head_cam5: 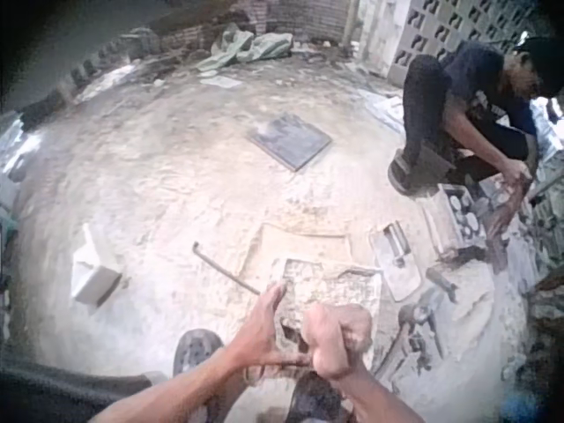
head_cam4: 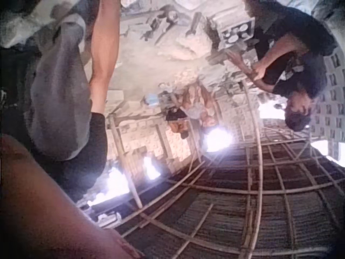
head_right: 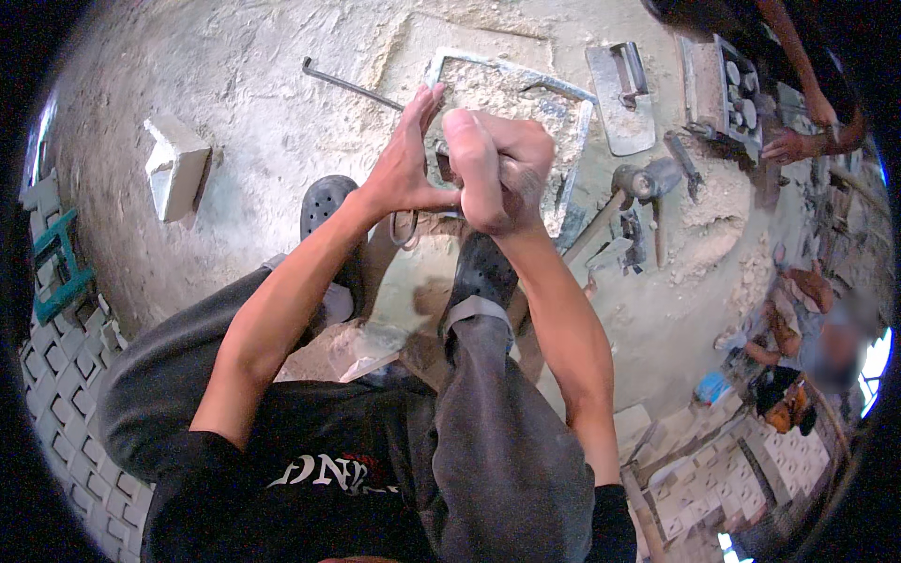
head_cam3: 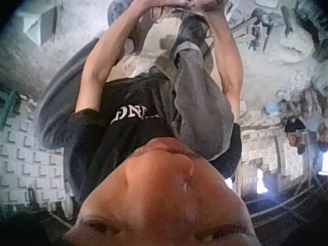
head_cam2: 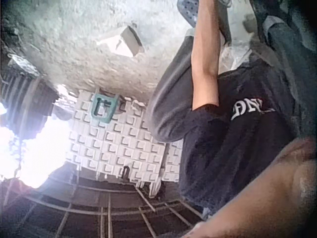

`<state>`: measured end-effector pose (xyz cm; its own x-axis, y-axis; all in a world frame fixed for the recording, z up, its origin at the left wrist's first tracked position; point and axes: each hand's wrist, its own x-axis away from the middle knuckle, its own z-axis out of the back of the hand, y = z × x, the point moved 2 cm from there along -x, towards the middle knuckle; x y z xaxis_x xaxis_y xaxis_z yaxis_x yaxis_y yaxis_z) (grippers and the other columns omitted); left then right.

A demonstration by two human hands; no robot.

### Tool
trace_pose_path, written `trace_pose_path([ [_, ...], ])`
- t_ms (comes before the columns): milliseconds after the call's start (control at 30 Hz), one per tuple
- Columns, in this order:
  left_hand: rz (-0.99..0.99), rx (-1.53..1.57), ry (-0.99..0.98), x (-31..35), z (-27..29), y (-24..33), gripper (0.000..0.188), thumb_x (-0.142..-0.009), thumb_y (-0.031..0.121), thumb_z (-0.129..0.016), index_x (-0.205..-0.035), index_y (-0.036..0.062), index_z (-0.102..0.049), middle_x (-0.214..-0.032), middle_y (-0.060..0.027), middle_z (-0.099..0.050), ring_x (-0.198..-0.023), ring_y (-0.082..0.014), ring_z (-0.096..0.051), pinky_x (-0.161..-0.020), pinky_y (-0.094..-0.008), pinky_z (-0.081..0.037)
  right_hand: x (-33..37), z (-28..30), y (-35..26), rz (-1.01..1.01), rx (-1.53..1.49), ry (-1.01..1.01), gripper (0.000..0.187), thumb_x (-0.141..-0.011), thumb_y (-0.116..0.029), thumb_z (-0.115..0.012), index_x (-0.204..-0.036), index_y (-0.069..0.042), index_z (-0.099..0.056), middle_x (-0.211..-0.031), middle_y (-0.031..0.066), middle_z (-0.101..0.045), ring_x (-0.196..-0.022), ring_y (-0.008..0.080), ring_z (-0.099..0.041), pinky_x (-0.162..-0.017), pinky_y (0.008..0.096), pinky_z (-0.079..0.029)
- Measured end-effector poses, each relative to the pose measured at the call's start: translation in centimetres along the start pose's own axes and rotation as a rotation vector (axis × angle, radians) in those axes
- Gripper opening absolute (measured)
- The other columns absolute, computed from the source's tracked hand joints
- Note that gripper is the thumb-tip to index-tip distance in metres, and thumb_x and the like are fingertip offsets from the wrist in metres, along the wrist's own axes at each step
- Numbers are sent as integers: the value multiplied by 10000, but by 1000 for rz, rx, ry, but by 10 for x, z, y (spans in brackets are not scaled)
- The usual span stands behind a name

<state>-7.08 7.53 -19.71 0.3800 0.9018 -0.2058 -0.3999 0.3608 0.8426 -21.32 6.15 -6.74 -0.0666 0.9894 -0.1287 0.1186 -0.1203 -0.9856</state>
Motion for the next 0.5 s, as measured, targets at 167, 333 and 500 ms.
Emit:
trace_pose_path([
  [167,-18,46,-27,-2,-2,-3,1388,-552,526,-926,-1488,-72,-94,-1537,-276,-277,-1476,-416,-193,-1214,-462,-195,-5,0,19,63,92,-90,392,-923,-104,-513,-562,8,-407,-503,8,-410,-470,80,-363,-438,297,-281],
  [333,8,239,-33,0,-5,-2,1400,-578,425,-949,-1509,-38,-12,-1568,-271,-238,-1475,-366,-242,-1217,-444,-202,-6,10,10,-11,-100,-115,403,-939,-128,-500,-564,-2,-419,-512,1,-402,-464,94,-339,-445,281,-259],
  [500,-33,269,-4,2,-4,-2,1429,-564,432,-956,-1511,-39,5,-1576,-289,-188,-1477,-378,-226,-1221,-452,-190,-3,11,13,-22,-177,-74,378,-928,-74,-481,-564,0,-411,-522,19,-413,-462,105,-351,-450,286,-283],
])
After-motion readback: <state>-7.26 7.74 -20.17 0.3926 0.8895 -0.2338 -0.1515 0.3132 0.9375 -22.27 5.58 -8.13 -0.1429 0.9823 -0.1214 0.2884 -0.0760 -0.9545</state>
